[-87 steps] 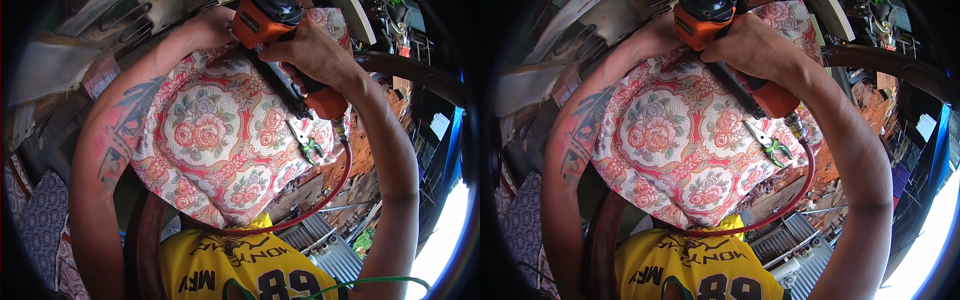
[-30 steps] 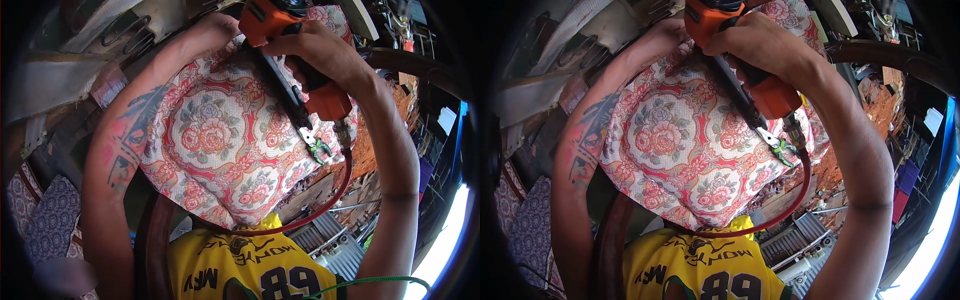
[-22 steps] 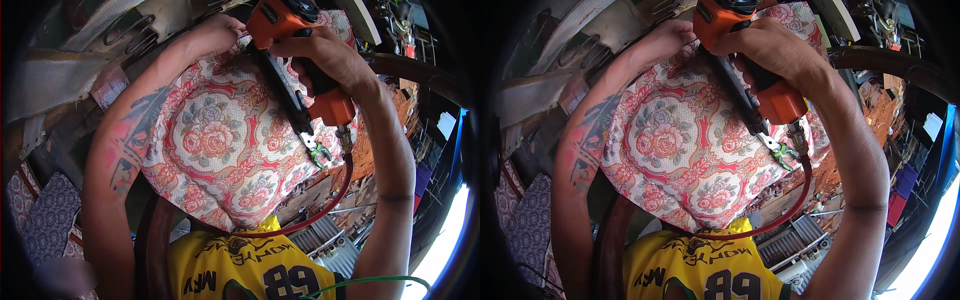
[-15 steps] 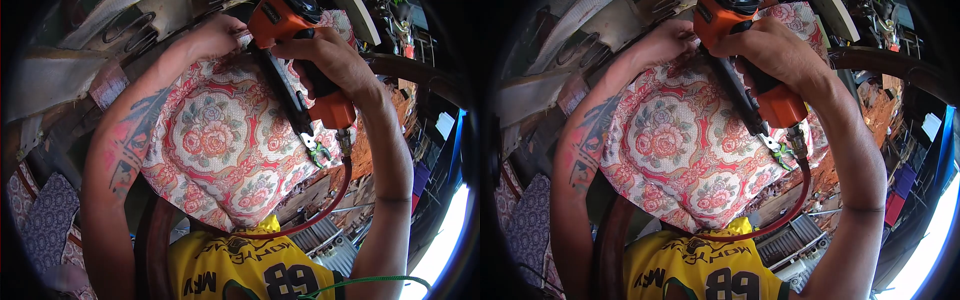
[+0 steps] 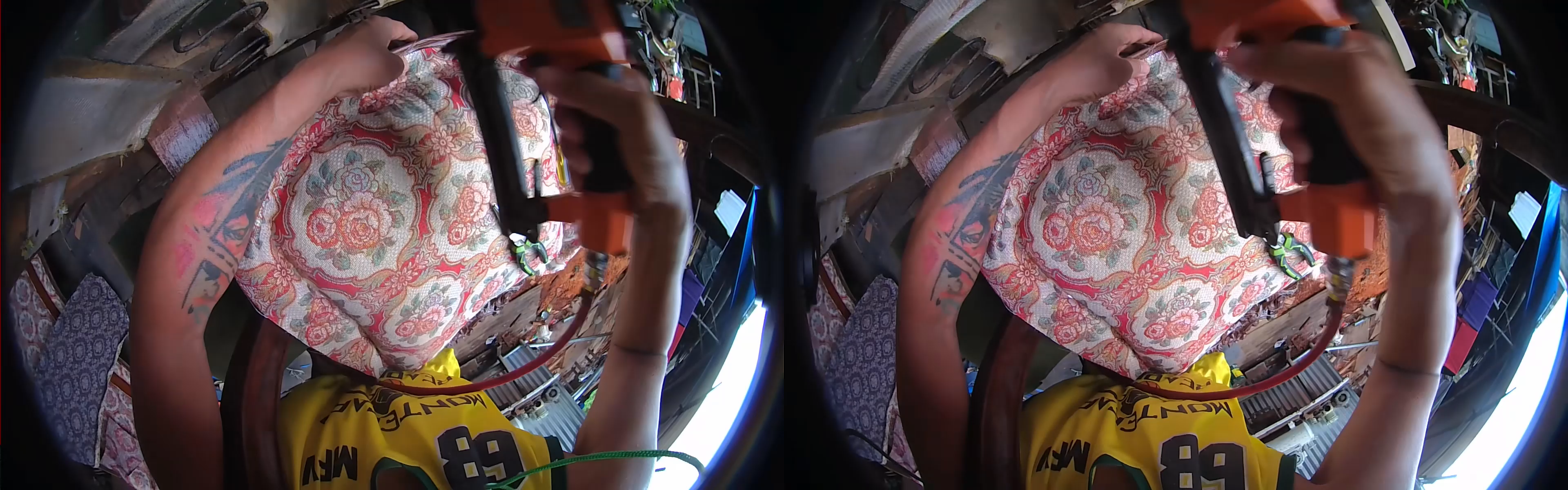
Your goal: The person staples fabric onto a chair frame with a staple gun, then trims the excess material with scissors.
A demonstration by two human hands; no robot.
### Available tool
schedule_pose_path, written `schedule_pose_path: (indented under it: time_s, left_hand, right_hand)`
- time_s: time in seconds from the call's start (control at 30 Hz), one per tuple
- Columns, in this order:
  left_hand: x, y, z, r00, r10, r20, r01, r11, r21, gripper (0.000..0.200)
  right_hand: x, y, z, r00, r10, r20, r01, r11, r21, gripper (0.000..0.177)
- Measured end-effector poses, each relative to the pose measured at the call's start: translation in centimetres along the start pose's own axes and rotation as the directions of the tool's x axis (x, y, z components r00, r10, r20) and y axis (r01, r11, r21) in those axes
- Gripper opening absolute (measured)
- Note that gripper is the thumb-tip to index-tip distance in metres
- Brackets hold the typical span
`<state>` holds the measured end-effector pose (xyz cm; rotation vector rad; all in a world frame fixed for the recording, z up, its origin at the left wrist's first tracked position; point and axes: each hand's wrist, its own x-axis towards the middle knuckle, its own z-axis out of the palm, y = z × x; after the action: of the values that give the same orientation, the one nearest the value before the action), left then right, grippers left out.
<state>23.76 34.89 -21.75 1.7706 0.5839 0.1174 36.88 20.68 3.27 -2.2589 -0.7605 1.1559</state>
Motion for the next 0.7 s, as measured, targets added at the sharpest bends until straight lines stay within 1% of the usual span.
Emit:
schedule_pose_path:
  time_s: [0.03,0.1,0.13,0.17,0.2,0.23,0.27,0.3,0.33,0.37,0.4,0.43,0.47,0.5,0.53,0.57,0.63,0.7]
  left_hand:
    - [-0.1,-0.2,0.0,0.999,0.031,-0.008,-0.031,1.0,-0.001,0.048]
    - [0.0,-0.6,-0.1,0.997,0.079,-0.015,-0.079,0.997,0.005,0.049]
    - [-0.1,-1.1,0.1,0.989,0.137,-0.053,-0.133,0.989,0.06,0.049]
    - [0.3,-1.3,0.2,0.975,0.202,-0.093,-0.191,0.974,0.119,0.05]
    - [-0.6,0.8,0.0,0.981,0.161,-0.113,-0.145,0.98,0.132,0.044]
    - [-0.8,2.0,-0.4,0.979,0.172,-0.106,-0.158,0.978,0.133,0.044]
    - [-1.0,2.7,-1.0,0.941,0.337,-0.034,-0.313,0.904,0.29,0.04]
    - [-1.2,2.9,-1.4,0.876,0.477,0.063,-0.456,0.781,0.427,0.036]
    - [-1.6,2.6,-1.1,0.874,0.485,0.002,-0.432,0.777,0.458,0.027]
    - [-1.8,2.2,-0.9,0.874,0.487,0.01,-0.436,0.774,0.459,0.027]
    - [-1.8,1.8,-0.8,0.854,0.519,0.026,-0.456,0.724,0.518,0.026]
    - [-1.7,1.7,-0.7,0.832,0.553,0.045,-0.476,0.67,0.57,0.025]
    - [-1.9,1.9,-0.6,0.834,0.547,0.069,-0.471,0.641,0.606,0.022]
    - [-2.0,2.3,-0.5,0.829,0.554,0.077,-0.483,0.638,0.6,0.022]
    - [-2.1,2.7,-0.5,0.816,0.572,0.083,-0.489,0.607,0.626,0.019]
    - [-2.3,2.8,-0.4,0.807,0.584,0.087,-0.489,0.578,0.653,0.017]
    - [-2.4,2.7,-0.3,0.817,0.565,0.115,-0.482,0.561,0.673,0.017]
    - [-2.4,3.4,-0.1,0.832,0.532,0.158,-0.459,0.499,0.735,0.019]
  right_hand:
    - [-1.0,0.1,-2.6,0.997,0.076,-0.027,-0.072,0.988,0.137,0.026]
    - [-3.3,-0.7,-6.4,0.996,-0.044,-0.076,0.059,0.977,0.204,0.025]
    - [-4.5,-1.1,-8.2,0.989,-0.105,-0.1,0.126,0.964,0.234,0.025]
    - [-5.7,-1.0,-8.9,0.989,-0.121,-0.091,0.139,0.961,0.237,0.026]
    - [-7.0,-1.0,-9.4,0.987,-0.137,-0.082,0.153,0.959,0.241,0.027]
    - [-8.0,0.0,-9.5,0.989,-0.123,-0.08,0.143,0.932,0.334,0.031]
    - [-8.7,1.7,-8.9,0.992,-0.097,-0.078,0.12,0.912,0.393,0.035]
    - [-9.3,3.3,-8.3,0.995,-0.07,-0.076,0.097,0.887,0.451,0.039]
    - [-9.9,5.0,-7.8,0.996,-0.043,-0.074,0.075,0.858,0.507,0.044]
    - [-10.4,6.5,-7.0,0.995,0.031,-0.097,0.02,0.877,0.48,0.047]
    - [-10.5,8.3,-6.1,0.997,0.052,-0.049,-0.015,0.819,0.573,0.03]
    - [-10.4,11.0,-6.0,0.997,0.073,0.038,-0.082,0.827,0.556,0.04]
    - [-10.2,13.1,-5.5,0.988,0.057,0.144,-0.134,0.783,0.608,0.038]
    - [-10.2,15.2,-5.1,0.977,0.059,0.205,-0.181,0.738,0.65,0.037]
    - [-10.4,16.7,-4.5,0.97,0.062,0.236,-0.212,0.688,0.694,0.035]
    - [-10.4,18.6,-4.3,0.953,0.005,0.303,-0.236,0.638,0.733,0.042]
    - [-10.5,21.3,-3.7,0.921,-0.021,0.388,-0.333,0.469,0.818,0.034]
    - [-10.1,23.5,-2.8,0.91,-0.115,0.399,-0.325,0.4,0.857,0.033]
